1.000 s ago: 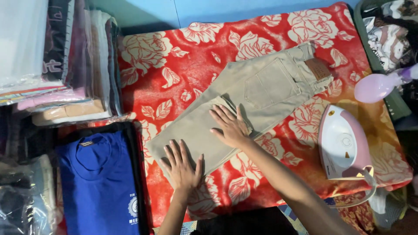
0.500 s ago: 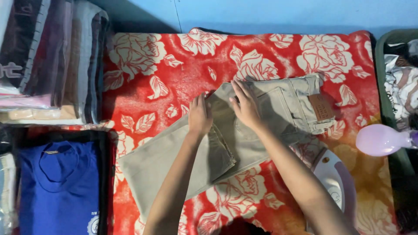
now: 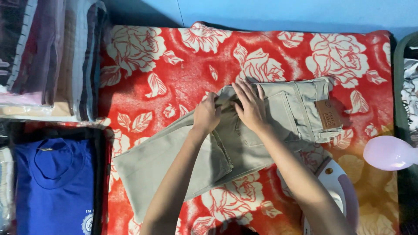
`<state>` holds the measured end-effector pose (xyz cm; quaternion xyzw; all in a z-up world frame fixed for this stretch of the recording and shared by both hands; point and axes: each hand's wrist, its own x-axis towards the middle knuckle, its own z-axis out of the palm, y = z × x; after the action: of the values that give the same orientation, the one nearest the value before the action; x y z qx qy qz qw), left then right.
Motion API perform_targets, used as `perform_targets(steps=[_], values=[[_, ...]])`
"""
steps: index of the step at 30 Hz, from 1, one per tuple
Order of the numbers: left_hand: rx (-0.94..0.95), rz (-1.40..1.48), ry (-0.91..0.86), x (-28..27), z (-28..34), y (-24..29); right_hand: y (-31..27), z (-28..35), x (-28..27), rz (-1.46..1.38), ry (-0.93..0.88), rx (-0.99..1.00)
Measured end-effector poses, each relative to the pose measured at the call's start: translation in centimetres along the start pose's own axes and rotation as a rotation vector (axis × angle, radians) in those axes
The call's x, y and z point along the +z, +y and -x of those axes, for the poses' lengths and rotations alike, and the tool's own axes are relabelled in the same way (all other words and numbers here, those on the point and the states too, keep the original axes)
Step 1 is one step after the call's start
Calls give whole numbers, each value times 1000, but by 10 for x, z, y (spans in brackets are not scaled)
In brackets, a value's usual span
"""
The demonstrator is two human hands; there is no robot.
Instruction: The person irons a pair of beige trousers laid out on a red floral tablecloth. They use a pink electric iron to smooth the fabric, occasionally spraying water from a bottle to assist. The person folds the trousers in half lengthwise and continues ironing the folded garment.
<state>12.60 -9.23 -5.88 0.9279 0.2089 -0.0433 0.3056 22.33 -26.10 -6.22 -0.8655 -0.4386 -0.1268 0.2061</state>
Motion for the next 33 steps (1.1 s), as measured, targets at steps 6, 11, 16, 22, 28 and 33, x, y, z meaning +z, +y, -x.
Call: perform_targets(steps=[6, 11, 16, 22, 28, 33], values=[[30, 132, -90, 2, -19, -13, 0, -6, -26, -290, 21, -127], [167, 520, -346, -55, 6, 23, 9, -5, -39, -362, -57, -205], [195, 583, -321, -42, -1, 11, 12, 5, -36, -361, -157, -212], [187, 521, -283, -58, 1, 14, 25, 4, -12, -362, -281, -146], [-9, 356, -207, -31, -6, 1, 3, -30, -25, -468, -273, -99], [-37, -77, 33, 1, 5, -2, 10, -27, 13, -293, -269, -85]])
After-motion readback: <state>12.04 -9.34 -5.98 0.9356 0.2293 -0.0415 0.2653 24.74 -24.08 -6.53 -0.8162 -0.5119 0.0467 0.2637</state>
